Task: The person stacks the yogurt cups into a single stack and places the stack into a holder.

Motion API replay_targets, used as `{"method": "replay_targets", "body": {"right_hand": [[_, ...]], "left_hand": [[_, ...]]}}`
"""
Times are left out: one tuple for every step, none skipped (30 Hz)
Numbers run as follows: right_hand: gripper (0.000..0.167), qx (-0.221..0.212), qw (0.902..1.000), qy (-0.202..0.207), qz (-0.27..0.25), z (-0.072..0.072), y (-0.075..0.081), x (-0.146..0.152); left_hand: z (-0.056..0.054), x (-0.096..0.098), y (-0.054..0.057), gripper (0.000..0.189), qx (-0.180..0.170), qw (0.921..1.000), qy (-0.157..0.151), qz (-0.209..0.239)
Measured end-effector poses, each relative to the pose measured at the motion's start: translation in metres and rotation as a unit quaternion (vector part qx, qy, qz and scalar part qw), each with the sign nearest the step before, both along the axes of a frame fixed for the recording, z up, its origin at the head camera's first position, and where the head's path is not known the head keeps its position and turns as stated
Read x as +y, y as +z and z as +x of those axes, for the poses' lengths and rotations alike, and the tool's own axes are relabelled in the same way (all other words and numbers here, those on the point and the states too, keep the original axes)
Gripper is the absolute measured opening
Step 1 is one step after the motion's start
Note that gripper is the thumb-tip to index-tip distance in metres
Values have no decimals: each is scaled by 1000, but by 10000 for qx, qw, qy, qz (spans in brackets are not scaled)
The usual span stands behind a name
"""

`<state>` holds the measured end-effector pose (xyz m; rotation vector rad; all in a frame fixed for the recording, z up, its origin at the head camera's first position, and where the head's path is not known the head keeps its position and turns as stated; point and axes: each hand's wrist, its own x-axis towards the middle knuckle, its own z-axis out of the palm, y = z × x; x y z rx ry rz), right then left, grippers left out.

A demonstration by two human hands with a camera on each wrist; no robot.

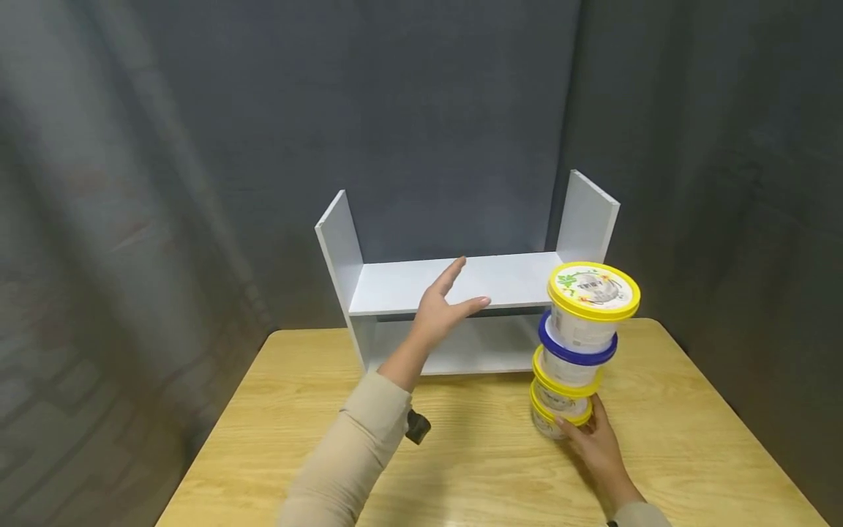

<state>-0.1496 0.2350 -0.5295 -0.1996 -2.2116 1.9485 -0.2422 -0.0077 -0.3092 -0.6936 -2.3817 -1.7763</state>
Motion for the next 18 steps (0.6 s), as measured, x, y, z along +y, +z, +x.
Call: {"method": "replay_targets", "body": {"right_hand": [[87, 90, 9998, 27, -158, -1, -2, 1], [87, 99, 9998, 25, -158, -1, -3, 2], [86, 139, 9997, 41, -173, -2, -3, 2], [85, 197, 9996, -25, -220, -2, -6, 3], [85, 191, 9997, -36, -174, -2, -7, 3], [84, 190, 9997, -38, -157, -1, -8, 3], [84, 207, 9997, -41, -127, -1, -8, 4], [84, 183, 9998, -64, -18, -1, -7, 3], [84, 154, 9998, -93, 55, 0, -6, 3], [84, 115, 9997, -134, 140, 1, -5, 3], [84, 75, 9995, -90, 288, 2, -3, 3], [84, 40, 9994, -98, 324, 3, -2, 3], [83, 30, 9992, -107, 393, 3, 0, 2], [82, 20, 9987, -176, 478, 3, 1, 2], [84, -84, 9987, -116, 495, 3, 3, 2], [84, -90, 9988, -82, 483, 2, 3, 2], [84, -90, 9988, -46, 479, 2, 2, 2], [85, -133, 9991, -19, 413, 1, 3, 1]], "left_hand": [[-1, -6, -3, 74, -16, 10000, 1, 87], [-1, -12, -5, 73, -5, 9999, 22, 137], [-2, -18, -8, 73, -15, 9998, 51, 204], [-3, -23, -12, 73, -37, 9996, 89, 255], [-3, -28, -15, 72, -50, 9994, 154, 289], [-3, -33, -18, 72, -46, 9992, 214, 345], [-4, -38, -21, 72, -41, 9987, 280, 421], [-4, -42, -23, 71, -54, 9982, 357, 475], [-4, -47, -25, 70, -84, 9976, 445, 516], [-4, -51, -27, 69, -121, 9971, 532, 540], [-5, -55, -29, 69, -153, 9965, 622, 536], [-5, -60, -31, 68, -182, 9959, 690, 565], [-5, -64, -32, 68, -209, 9952, 771, 571], [-4, -69, -34, 67, -245, 9943, 863, 569], [-4, -75, -35, 67, -256, 9933, 977, 566], [-4, -80, -36, 67, -261, 9920, 1089, 589], [-4, -86, -36, 66, -258, 9904, 1215, 609], [-3, -92, -37, 66, -254, 9885, 1323, 688]]}}
